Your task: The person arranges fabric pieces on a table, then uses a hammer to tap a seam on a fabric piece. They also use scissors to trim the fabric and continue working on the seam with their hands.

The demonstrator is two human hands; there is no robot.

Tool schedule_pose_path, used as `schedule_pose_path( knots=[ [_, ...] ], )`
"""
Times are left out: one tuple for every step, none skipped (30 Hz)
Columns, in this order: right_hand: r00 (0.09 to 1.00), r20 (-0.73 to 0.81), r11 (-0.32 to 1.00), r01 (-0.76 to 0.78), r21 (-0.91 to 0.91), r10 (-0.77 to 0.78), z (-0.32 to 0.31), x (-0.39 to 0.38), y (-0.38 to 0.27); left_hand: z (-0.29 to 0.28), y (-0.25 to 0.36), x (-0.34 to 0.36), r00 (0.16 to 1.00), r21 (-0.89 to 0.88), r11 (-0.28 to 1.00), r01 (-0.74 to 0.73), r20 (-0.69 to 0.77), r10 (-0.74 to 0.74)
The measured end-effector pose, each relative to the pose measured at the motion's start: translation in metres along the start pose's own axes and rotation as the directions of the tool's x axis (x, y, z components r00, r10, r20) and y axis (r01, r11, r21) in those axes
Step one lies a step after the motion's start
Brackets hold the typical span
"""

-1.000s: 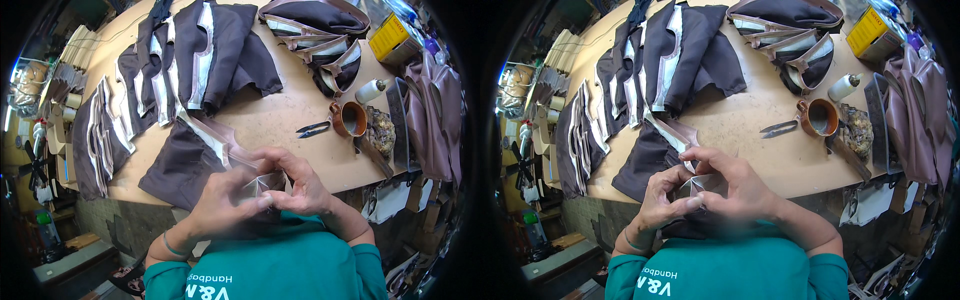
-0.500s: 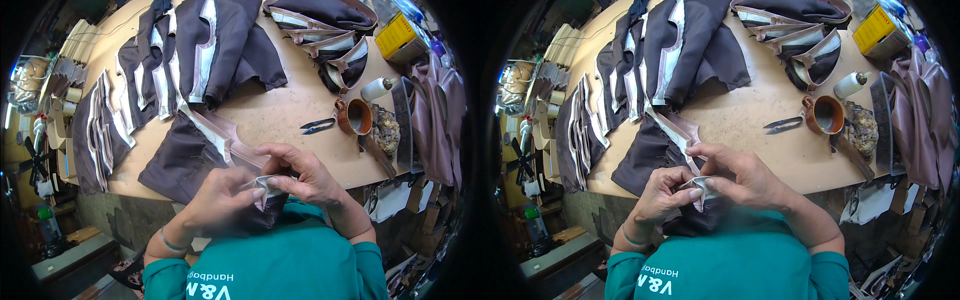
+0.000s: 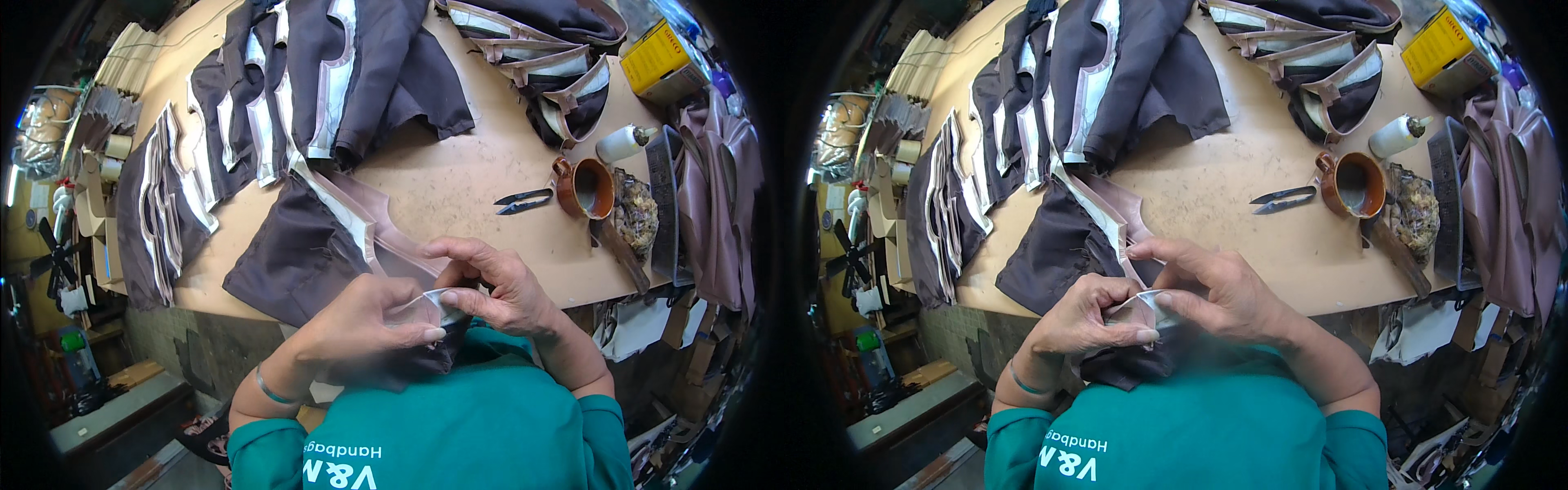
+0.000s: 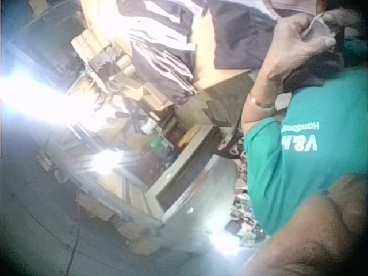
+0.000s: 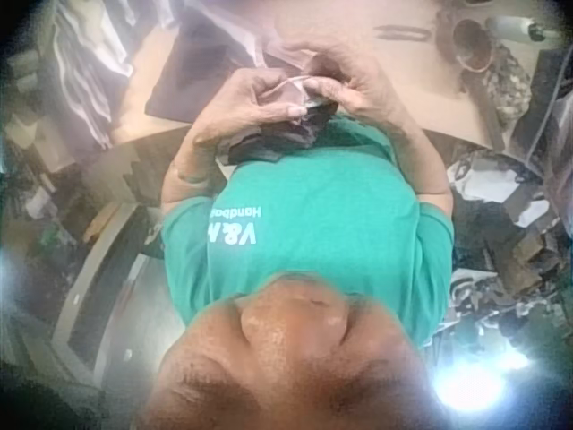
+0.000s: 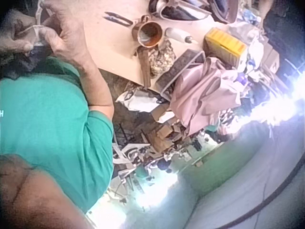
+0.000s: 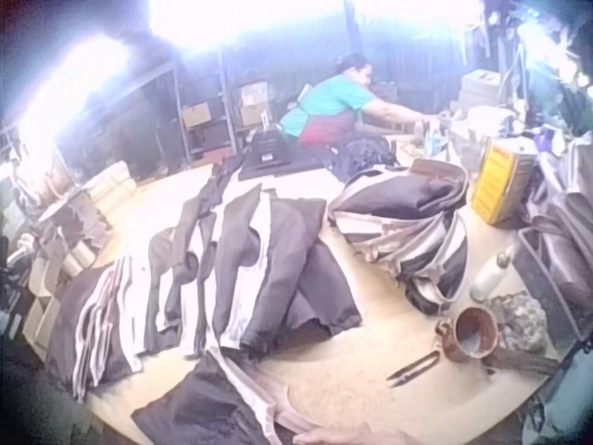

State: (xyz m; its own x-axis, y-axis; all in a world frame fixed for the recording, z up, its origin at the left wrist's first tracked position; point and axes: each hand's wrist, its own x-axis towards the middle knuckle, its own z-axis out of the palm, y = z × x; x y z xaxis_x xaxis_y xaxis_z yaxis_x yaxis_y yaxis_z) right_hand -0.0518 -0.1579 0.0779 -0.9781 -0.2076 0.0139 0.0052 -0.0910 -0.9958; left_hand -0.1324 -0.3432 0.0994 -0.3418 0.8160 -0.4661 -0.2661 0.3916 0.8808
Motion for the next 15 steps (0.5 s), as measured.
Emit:
schedule_pose_path(
  knots=[
    [1.000, 0.001, 1.000, 0.005, 0.003, -0.005, 0.000, 0.000, 0.001, -0.003, 0.001, 0.000, 1.000, 0.044, 0.999, 0.012, 0.018, -0.012],
    [1.000, 0.001, 1.000, 0.011, 0.006, -0.011, 0.000, 0.000, 0.002, -0.005, 0.003, 0.000, 0.999, 0.089, 0.996, 0.022, 0.037, -0.025],
    [1.000, 0.000, 1.000, 0.016, 0.009, -0.016, 0.000, 0.000, 0.003, -0.006, 0.004, 0.000, 0.998, 0.134, 0.991, 0.031, 0.055, -0.039],
    [1.000, 0.001, 1.000, 0.012, 0.000, -0.012, 0.000, 0.000, 0.004, -0.005, 0.006, 0.001, 0.999, 0.152, 0.988, 0.025, 0.040, -0.031],
    [1.000, 0.006, 1.000, 0.010, -0.009, -0.010, 0.000, 0.000, 0.004, -0.005, 0.003, 0.000, 1.000, 0.185, 0.983, -0.008, 0.021, 0.005],
    [1.000, 0.010, 1.000, 0.007, -0.017, -0.007, 0.000, 0.000, 0.005, -0.005, -0.004, -0.001, 0.999, 0.219, 0.975, -0.041, 0.002, 0.041],
    [1.000, 0.015, 0.999, 0.009, -0.043, -0.008, -0.001, 0.000, 0.004, -0.004, -0.007, -0.001, 0.997, 0.253, 0.965, -0.072, -0.014, 0.078],
    [1.000, 0.019, 0.998, 0.009, -0.068, -0.008, -0.002, 0.000, 0.003, -0.004, -0.006, -0.002, 0.999, 0.239, 0.970, -0.039, -0.004, 0.041],
    [1.000, 0.022, 0.996, 0.009, -0.094, -0.007, -0.002, 0.000, 0.003, -0.004, -0.003, -0.003, 1.000, 0.226, 0.974, -0.005, 0.007, 0.004],
    [0.999, 0.028, 0.995, 0.022, -0.100, -0.019, -0.002, 0.000, 0.004, -0.004, -0.001, -0.003, 0.999, 0.212, 0.977, 0.028, 0.019, -0.033],
    [0.999, 0.033, 0.994, 0.036, -0.106, -0.032, -0.002, 0.000, 0.004, -0.005, -0.001, -0.002, 0.998, 0.267, 0.964, -0.013, 0.067, -0.005],
    [0.998, 0.038, 0.993, 0.050, -0.111, -0.046, -0.002, 0.000, 0.005, -0.008, 0.000, -0.001, 0.993, 0.319, 0.946, -0.057, 0.116, 0.021],
    [0.999, 0.029, 0.992, 0.043, -0.115, -0.040, -0.001, 0.000, 0.006, -0.009, 0.000, 0.000, 0.985, 0.367, 0.924, -0.102, 0.166, 0.043],
    [0.999, 0.018, 0.992, 0.036, -0.119, -0.034, 0.000, -0.001, 0.006, -0.009, -0.002, 0.001, 0.987, 0.366, 0.925, -0.100, 0.152, 0.047],
    [1.000, 0.007, 0.992, 0.029, -0.123, -0.028, 0.001, -0.001, 0.007, -0.009, -0.003, 0.001, 0.989, 0.364, 0.926, -0.098, 0.137, 0.051]
  ],
)
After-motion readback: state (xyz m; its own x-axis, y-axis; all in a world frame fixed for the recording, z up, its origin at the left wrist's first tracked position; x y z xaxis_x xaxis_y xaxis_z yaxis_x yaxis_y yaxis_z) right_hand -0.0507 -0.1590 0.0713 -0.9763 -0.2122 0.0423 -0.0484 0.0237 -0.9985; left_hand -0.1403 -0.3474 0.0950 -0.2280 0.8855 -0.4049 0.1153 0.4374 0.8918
